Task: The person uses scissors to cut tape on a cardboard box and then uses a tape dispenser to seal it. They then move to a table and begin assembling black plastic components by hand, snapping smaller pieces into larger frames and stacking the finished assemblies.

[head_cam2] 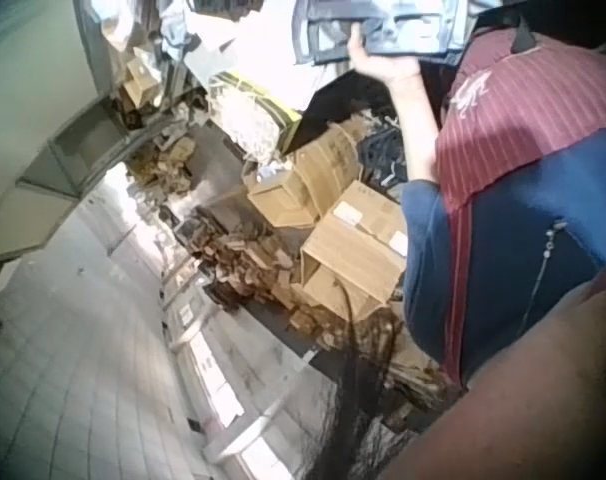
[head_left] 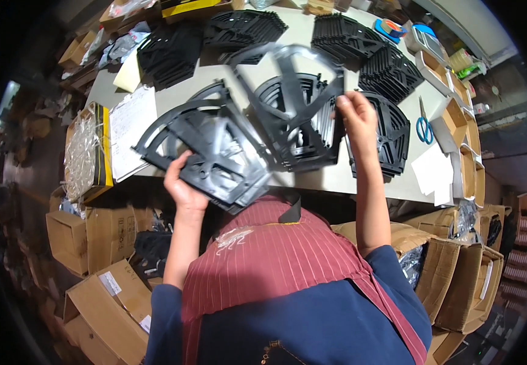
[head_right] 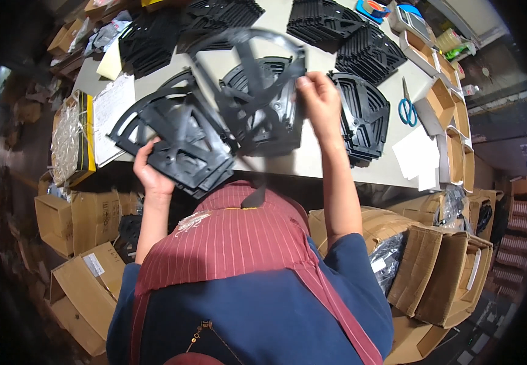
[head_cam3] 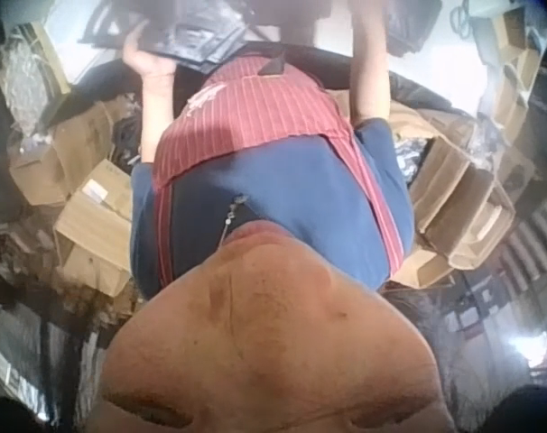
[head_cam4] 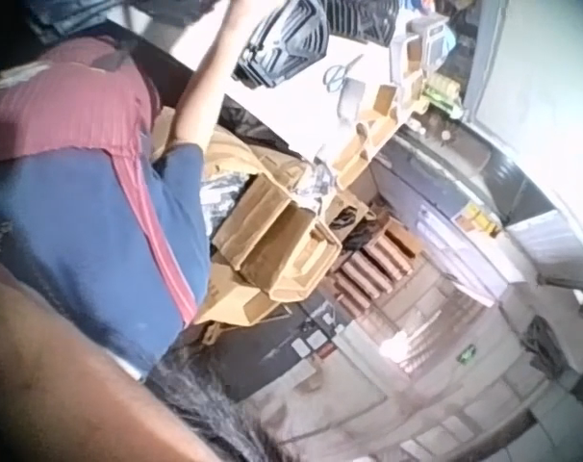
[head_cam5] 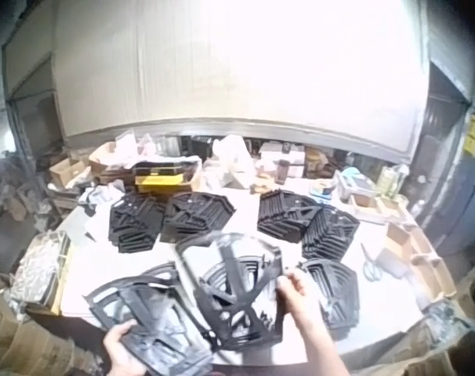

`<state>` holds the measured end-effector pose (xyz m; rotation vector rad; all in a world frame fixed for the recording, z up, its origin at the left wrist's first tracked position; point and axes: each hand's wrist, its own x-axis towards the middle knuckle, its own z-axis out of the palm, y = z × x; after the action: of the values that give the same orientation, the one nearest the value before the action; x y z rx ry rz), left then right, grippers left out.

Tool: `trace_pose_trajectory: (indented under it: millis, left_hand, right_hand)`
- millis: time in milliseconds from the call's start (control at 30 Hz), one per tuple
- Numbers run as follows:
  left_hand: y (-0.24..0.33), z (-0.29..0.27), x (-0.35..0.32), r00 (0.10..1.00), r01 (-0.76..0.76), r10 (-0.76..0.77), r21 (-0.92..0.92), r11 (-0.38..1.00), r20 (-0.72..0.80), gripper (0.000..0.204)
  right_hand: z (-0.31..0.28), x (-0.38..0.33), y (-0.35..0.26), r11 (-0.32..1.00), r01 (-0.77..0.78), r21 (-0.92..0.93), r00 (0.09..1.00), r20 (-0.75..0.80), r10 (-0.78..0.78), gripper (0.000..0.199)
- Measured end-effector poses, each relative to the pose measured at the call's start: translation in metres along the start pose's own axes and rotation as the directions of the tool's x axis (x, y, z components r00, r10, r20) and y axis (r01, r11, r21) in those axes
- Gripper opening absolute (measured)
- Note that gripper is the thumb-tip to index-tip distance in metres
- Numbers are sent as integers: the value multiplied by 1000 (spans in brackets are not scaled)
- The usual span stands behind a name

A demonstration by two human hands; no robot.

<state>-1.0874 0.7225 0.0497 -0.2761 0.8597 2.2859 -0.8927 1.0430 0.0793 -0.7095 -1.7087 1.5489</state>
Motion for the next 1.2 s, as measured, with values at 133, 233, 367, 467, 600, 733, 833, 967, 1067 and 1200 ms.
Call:
trace_pose_trajectory:
  millis: [133,233,367,467,600,733,833,967,1067,1200]
  left_hand:
    - [29,-22,-4,999,-47,47,1,999,3,28]
    - [50,-52,5,998,-63,63,-1,998,20,34]
    - [57,-46,10,995,-71,70,14,997,70,41]
    - [54,-39,23,994,-13,12,6,1000,108,31]
    - [41,-18,31,996,36,-39,28,999,80,22]
    - [27,-1,37,992,81,-83,30,996,94,21]
    - [21,5,35,989,112,-114,25,993,90,21]
    - [20,9,34,967,152,-155,30,988,202,34]
    - [17,27,25,957,122,-134,62,991,258,46]
    - [10,39,16,926,202,-202,33,979,320,50]
  right_hand:
    - [-109,27,27,963,79,-257,915,-364,-173,26]
    - [-207,33,54,783,9,-621,802,-464,-377,28]
    - [-264,17,62,506,-219,-834,741,-480,-469,29]
    - [-276,12,84,345,-376,-860,847,-470,-248,32]
    - [-253,2,98,179,-385,-906,907,-407,-108,32]
    - [-242,-8,110,288,-282,-915,929,-335,-155,35]
    - [-222,-17,112,380,-238,-894,945,-303,-122,36]
    - [-179,-20,111,503,-158,-849,951,-269,-155,31]
    - [-149,-10,97,249,-288,-925,955,-296,4,39]
    - [-86,-6,47,180,114,-977,946,51,-321,46]
